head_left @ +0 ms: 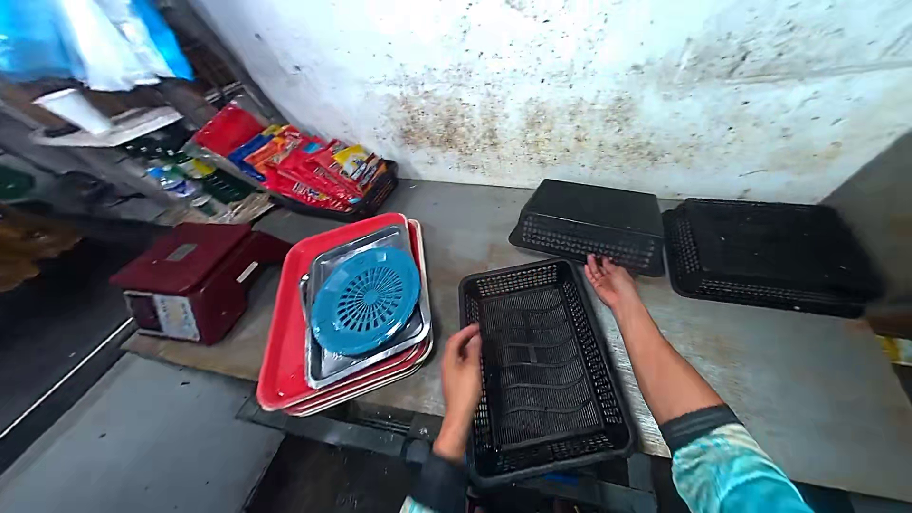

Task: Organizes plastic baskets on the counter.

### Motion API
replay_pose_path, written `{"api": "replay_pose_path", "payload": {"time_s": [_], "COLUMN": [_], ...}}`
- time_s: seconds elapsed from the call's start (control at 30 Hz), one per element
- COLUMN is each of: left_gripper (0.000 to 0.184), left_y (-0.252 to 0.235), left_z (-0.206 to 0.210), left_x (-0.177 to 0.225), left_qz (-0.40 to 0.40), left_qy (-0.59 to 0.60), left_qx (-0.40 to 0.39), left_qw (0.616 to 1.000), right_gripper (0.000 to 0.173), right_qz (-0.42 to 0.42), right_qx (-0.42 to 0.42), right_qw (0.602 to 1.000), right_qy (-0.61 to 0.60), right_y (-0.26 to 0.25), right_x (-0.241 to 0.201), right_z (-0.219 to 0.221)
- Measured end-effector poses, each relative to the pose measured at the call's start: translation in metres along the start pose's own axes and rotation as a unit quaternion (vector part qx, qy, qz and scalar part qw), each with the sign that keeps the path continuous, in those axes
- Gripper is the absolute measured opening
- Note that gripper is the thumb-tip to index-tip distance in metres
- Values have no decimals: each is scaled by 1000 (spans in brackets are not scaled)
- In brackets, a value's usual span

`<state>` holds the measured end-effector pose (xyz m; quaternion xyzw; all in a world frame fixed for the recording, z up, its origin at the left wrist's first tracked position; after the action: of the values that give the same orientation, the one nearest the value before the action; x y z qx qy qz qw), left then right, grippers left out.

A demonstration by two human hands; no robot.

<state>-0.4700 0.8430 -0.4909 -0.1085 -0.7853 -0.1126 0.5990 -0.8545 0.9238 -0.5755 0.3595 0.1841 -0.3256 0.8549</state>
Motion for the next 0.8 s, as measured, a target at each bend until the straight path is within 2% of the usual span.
{"api": "replay_pose_path", "payload": {"time_s": [0.03,0.1,0.17,0.27,0.47,0.53,0.57,0.63,0.7,0.73,0.8], "left_gripper": [33,40,45,44,47,51,51,50,50,52,60], "left_y": [14,38,57,73,64,49,41,30,24,22,18], "left_z": [-28,-76,-108,-127,-141,-156,-162,-163,-153,-148,-150], "left_x": [-20,-66,-99,-118,-142,-141,-137,-128,-125,-127,-131], "left_qz": [-7,-87,-167,-219,-259,-256,-253,-248,-248,-253,-257], "left_qy": [-5,12,33,56,160,193,199,197,195,208,252], "left_qx": [48,116,152,180,225,249,259,256,239,240,259], "left_qw": [999,989,974,957,925,914,911,913,919,914,897], "right_gripper": [38,41,44,40,33,39,43,42,36,37,55], "right_qz": [8,25,41,47,75,84,61,-47,-139,-152,-130], "right_qx": [6,20,36,77,96,97,99,93,34,-17,-110], "right_qw": [1000,998,989,961,935,925,913,865,812,790,742], "right_qy": [13,56,139,260,333,358,390,491,566,594,649], "right_y": [-9,-21,-27,-25,-14,-7,-4,-2,14,29,68], "right_x": [4,14,26,39,46,36,26,-1,-19,-20,-6], "right_z": [0,-2,-10,-25,-50,-56,-57,-51,-28,-15,-6]}}
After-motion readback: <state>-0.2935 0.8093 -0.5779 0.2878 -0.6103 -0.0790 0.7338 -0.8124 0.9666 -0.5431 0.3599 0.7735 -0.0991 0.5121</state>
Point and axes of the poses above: each hand's wrist, its own y-axis away from the middle knuckle, its own z-axis out of the palm, x = y × z, the point moved 9 cm from there along -y, towards the middle knuckle, and after that the axes turned 1 degree about -z, right-handed, at the moved point
